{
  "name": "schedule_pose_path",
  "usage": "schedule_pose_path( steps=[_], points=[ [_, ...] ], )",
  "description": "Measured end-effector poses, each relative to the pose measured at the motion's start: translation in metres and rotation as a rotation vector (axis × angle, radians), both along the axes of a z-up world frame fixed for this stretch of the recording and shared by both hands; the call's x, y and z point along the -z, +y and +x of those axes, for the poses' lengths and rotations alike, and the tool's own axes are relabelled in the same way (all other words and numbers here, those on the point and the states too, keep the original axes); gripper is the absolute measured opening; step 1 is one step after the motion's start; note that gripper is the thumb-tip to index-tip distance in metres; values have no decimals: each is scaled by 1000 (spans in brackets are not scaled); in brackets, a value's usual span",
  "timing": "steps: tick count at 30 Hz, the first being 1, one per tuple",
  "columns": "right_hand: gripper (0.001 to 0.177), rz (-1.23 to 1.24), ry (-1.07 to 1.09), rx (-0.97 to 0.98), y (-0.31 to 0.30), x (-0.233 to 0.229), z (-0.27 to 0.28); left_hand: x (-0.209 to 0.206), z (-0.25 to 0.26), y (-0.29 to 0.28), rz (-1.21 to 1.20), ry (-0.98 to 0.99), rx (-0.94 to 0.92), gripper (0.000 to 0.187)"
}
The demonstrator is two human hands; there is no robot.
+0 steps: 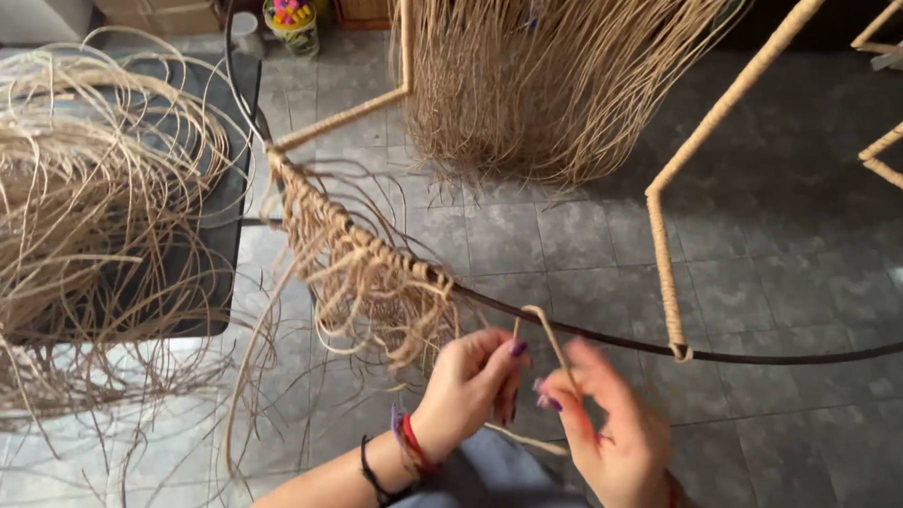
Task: Knotting natural fibers onto a circular frame to create a woven object
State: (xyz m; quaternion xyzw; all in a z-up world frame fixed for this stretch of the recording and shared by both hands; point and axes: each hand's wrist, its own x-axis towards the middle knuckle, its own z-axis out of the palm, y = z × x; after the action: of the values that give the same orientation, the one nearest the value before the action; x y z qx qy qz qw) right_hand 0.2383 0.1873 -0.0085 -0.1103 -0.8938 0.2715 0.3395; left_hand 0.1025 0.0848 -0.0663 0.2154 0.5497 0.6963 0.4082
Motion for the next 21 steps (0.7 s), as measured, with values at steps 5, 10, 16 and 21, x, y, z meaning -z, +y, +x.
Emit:
schedule_pose_path(
  steps=[5, 10, 16, 21],
  points=[
    [35, -331, -209, -342, 23, 8, -10, -42, -5, -34, -105, 633, 487, 27],
    [43, 30, -205, -468, 35, 11, -15, -118, -21, -55, 202, 991, 281, 11],
    [23, 330, 168, -145, 30, 39, -13, -100, -23, -24, -8, 868, -25, 13],
    [20, 447, 286, -85, 25, 35, -9, -107, -25, -16, -110, 566, -91, 34]
  ],
)
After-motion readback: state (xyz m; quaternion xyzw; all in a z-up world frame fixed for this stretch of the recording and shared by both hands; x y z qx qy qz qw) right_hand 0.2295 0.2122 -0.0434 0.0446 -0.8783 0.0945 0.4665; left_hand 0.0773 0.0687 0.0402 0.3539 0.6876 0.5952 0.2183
